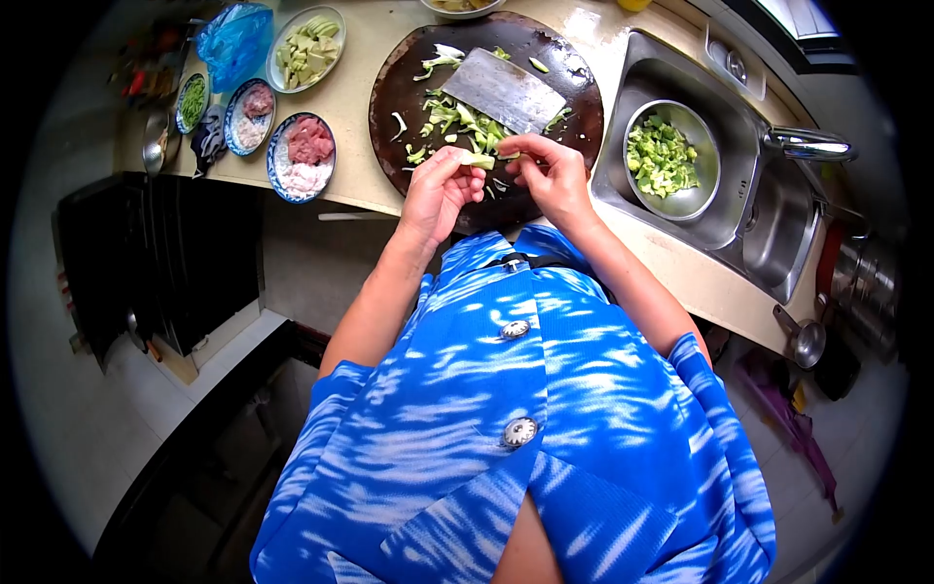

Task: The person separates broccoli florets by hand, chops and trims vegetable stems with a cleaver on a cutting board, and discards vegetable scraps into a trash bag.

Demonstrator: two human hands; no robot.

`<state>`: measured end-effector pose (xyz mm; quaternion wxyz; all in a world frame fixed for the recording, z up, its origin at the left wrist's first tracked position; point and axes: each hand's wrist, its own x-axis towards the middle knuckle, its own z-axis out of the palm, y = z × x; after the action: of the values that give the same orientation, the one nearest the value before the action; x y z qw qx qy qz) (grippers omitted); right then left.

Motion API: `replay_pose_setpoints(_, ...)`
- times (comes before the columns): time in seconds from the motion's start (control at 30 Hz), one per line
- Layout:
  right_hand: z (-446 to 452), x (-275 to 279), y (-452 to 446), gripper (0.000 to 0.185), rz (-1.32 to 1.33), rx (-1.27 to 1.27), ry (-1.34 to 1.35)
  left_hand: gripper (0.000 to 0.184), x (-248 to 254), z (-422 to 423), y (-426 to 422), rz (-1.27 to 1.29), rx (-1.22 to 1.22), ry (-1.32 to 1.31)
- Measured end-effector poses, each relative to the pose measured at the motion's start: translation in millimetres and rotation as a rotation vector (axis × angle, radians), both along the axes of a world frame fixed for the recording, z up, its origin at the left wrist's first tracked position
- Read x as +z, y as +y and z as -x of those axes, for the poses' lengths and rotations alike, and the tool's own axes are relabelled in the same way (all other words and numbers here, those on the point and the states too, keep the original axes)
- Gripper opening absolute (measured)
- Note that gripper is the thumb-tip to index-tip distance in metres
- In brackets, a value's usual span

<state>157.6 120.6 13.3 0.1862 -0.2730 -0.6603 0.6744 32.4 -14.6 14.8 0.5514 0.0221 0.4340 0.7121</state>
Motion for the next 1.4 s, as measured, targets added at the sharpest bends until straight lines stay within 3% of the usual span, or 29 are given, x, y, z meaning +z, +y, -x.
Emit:
replay_pose_setpoints(0.07,1.3,-4.7,-1.4,0.028,-0.087,0.060,0.085,0.020,2.1,-2.4,0.1,0.048,0.020,-0.009)
replay_pose_setpoints(0.13,4.2,-11.3,-6.2,0.033,0.146,0.118,0.139,0.020,4.7,-4.9,1.2,0.142,0.051,-0.030)
replay_pose_setpoints(0.3,3.4,-8.6,-7.1,0.019,0.351,0.117,0.055,0.027,6.6,-6.0,-0.8,0.229,-0.028,0.093)
replay_pose_setpoints(0.67,0.9,-12.8,-2.1,0.023,0.447,0.081,0.060,0.029,2.0,-6.7,-0.7,0.193,-0.030,0.188)
replay_pose_setpoints(0.77,-0.4,-15.5,-1.0,0.022,0.479,0.053,0.056,0.027,6.7,-10.8,4.4,0.178,0.075,0.335)
replay_pose_setpoints(0.87,-1.0,-15.2,-0.2,0.024,0.488,0.084,0.017,0.022,-7.2,-7.3,0.5,0.173,0.028,0.456)
replay_pose_setpoints(0.93,-0.2,-13.7,4.9,0.025,0.126,0.170,-0.258,0.017,-8.4,-4.2,0.1,0.206,0.041,0.410)
replay_pose_setpoints(1.0,-2.0,-20.7,12.1,0.025,-0.730,0.052,-0.255,0.017,-15.7,-1.2,-3.1,0.296,0.031,0.359)
replay_pose_setpoints(1.07,-4.6,-26.6,22.6,0.029,-1.015,0.091,-0.413,0.016,-32.6,2.2,-7.7,0.335,0.039,0.384)
replay_pose_setpoints(1.27,7.0,-49.4,31.1,0.029,-1.094,0.237,-0.535,0.016,-68.9,4.3,-17.3,0.466,0.007,0.632)
replay_pose_setpoints(1.33,12.3,-50.6,35.7,0.026,-1.056,0.228,-0.530,0.017,-58.2,1.1,-13.2,0.627,0.003,0.766)
replay_pose_setpoints(1.4,12.4,-45.6,39.9,0.025,-0.923,0.235,-0.511,0.019,-62.8,-0.4,-15.6,0.600,0.048,0.833)
